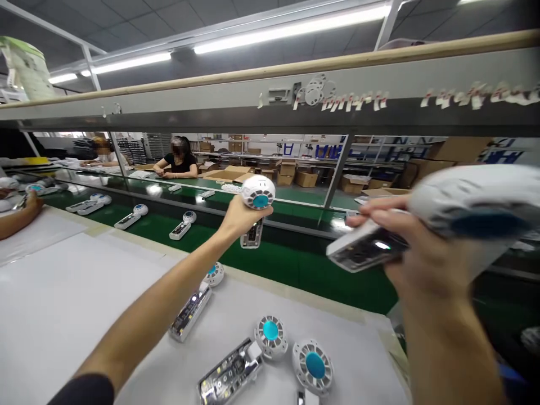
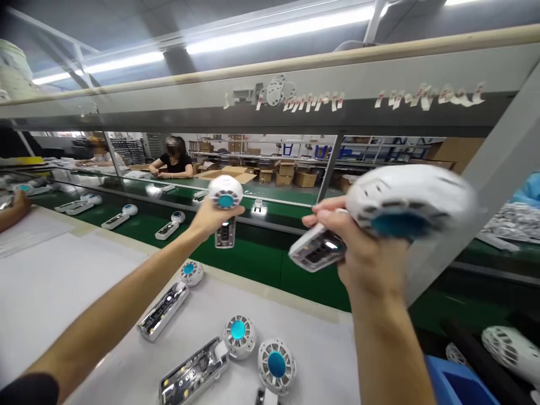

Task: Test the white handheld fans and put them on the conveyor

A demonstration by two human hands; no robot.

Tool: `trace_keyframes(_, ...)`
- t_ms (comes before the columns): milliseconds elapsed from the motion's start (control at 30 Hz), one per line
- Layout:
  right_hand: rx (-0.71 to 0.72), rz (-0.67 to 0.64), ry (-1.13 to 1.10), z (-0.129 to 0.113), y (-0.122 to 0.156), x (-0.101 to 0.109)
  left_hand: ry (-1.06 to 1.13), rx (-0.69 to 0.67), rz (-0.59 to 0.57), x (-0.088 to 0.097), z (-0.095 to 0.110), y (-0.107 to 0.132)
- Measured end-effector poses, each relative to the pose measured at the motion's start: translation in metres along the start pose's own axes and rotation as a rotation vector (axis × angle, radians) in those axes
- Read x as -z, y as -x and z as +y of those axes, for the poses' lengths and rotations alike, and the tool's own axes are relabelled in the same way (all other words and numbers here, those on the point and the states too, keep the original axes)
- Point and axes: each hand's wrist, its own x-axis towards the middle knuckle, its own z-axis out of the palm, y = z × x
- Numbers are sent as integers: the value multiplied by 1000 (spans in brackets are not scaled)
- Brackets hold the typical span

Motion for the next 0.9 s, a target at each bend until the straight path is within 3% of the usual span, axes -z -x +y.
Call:
trace_keyframes(100, -270, 80, 144, 48, -24, -9, -150, 180, -89, -22, -40, -31)
trace_keyframes(267, -535, 24, 420, 144, -31, -4, -366, 341, -155, -37, -93, -48)
trace_keyframes(433, -586, 152, 654, 191, -16, 4, -612, 446, -201, -32, -143, -45)
trace_keyframes(533, -560, 191, 740, 207, -9, 1, -741, 430, -218, -22, -160, -38)
trace_keyframes(633, -547, 192, 787, 221, -3, -2, -820, 374, -251, 1, -157, -35)
trace_keyframes(733, -547, 163, 821, 232, 2, 0, -864, 318, -301, 39, -138, -22)
trace_keyframes(800, -518, 120, 829, 237, 4, 0, -882, 306, -351, 66, -120, 2)
trace_keyframes(900, -446, 51, 812, 240, 8, -2, -908, 328, -429, 95, -95, 60)
